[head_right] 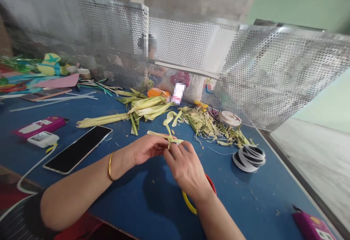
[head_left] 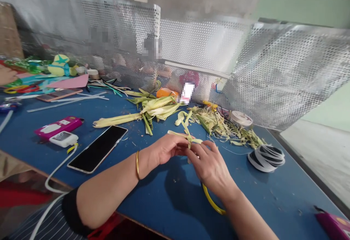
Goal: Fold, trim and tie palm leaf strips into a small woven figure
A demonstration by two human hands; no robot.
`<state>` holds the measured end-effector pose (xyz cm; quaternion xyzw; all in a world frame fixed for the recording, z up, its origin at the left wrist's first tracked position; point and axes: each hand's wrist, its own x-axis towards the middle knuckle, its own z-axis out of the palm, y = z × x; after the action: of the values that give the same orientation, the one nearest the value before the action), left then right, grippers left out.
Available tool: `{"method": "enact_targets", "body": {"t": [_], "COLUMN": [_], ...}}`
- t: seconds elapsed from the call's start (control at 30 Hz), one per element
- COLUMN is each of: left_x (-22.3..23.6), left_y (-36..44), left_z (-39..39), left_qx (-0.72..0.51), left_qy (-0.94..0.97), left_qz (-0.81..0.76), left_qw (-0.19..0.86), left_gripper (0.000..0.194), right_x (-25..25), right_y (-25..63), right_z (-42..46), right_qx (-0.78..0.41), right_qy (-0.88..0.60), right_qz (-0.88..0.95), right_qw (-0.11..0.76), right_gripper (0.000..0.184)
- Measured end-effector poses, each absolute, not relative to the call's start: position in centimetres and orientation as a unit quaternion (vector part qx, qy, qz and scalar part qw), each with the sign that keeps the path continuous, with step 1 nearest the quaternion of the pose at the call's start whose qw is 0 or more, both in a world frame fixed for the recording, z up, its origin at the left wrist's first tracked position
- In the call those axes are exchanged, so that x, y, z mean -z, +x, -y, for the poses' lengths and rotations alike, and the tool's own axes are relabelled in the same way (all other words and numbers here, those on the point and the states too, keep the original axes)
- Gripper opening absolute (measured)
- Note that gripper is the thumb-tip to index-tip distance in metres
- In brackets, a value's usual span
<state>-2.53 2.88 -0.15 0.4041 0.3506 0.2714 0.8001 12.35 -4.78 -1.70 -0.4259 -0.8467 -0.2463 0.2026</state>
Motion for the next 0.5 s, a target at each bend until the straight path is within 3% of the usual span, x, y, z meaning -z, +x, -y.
{"method": "enact_targets", "body": {"t": [0.23,0.5], "left_x": [1.6,0.3], "left_y": [-2.2,-2.4], "left_z": [-2.4,-1.9], "left_qx": [-0.327,-0.323], "left_qy": [0.434,0.434], "left_qz": [-0.306,-0.334], "left_qw": [0.782,0.772], "left_gripper": [0.021,0.022], "right_x": [2.1,2.0], "right_y": [12.3,11.3], "right_z": [5.0,5.9], "right_qx": [0.214,0.209], "right_qy": [-0.402,-0.383], "right_qz": [0.848,0.842], "right_qw": [0.27,0.318], "right_gripper": [0.021,0.019]}}
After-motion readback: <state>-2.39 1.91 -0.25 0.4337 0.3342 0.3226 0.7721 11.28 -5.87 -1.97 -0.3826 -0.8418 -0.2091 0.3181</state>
